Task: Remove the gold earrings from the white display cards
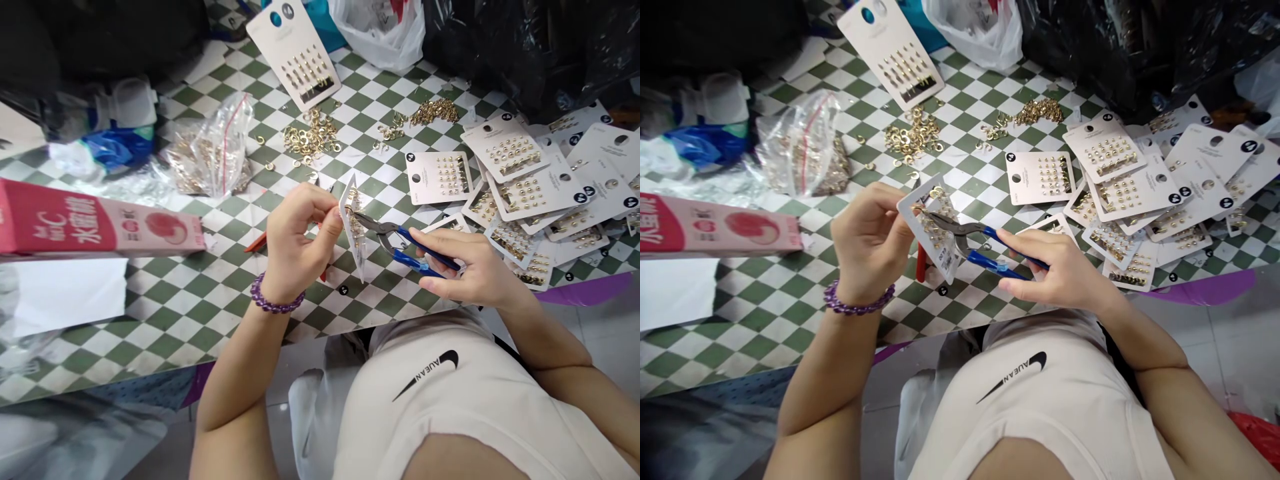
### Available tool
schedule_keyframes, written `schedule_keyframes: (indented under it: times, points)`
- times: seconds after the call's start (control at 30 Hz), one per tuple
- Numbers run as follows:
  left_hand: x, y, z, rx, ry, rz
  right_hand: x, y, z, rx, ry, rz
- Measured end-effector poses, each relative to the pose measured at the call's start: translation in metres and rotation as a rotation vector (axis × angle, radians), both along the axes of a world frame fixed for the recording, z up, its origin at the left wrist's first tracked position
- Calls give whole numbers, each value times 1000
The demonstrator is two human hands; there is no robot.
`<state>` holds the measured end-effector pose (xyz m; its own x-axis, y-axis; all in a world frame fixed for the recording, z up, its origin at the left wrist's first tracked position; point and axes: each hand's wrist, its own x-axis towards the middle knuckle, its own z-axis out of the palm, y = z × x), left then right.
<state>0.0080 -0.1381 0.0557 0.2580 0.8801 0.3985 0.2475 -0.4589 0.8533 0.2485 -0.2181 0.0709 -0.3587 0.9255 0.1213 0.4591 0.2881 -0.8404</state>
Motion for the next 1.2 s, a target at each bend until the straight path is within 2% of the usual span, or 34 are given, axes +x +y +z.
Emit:
schedule_keyframes:
  times: [0.23,0.47,0.67,0.8,0.97,1.2]
  points:
    - [4,-2,-3,83,90,31,3,1,-2,15,-56,-39]
    - [8,-6,-6,136,59,59,1,-2,-4,13,-21,-46]
    - [7,-5,-3,119,6,52,1,-3,-3,25,-32,-46]
    - [8,-7,1,124,9,93,1,-4,-4,35,-48,-52]
    - [9,-8,3,44,-89,124,1,-4,-3,39,-62,-55]
    - [8,-10,4,-115,-229,92,-1,-5,-5,31,-51,-50]
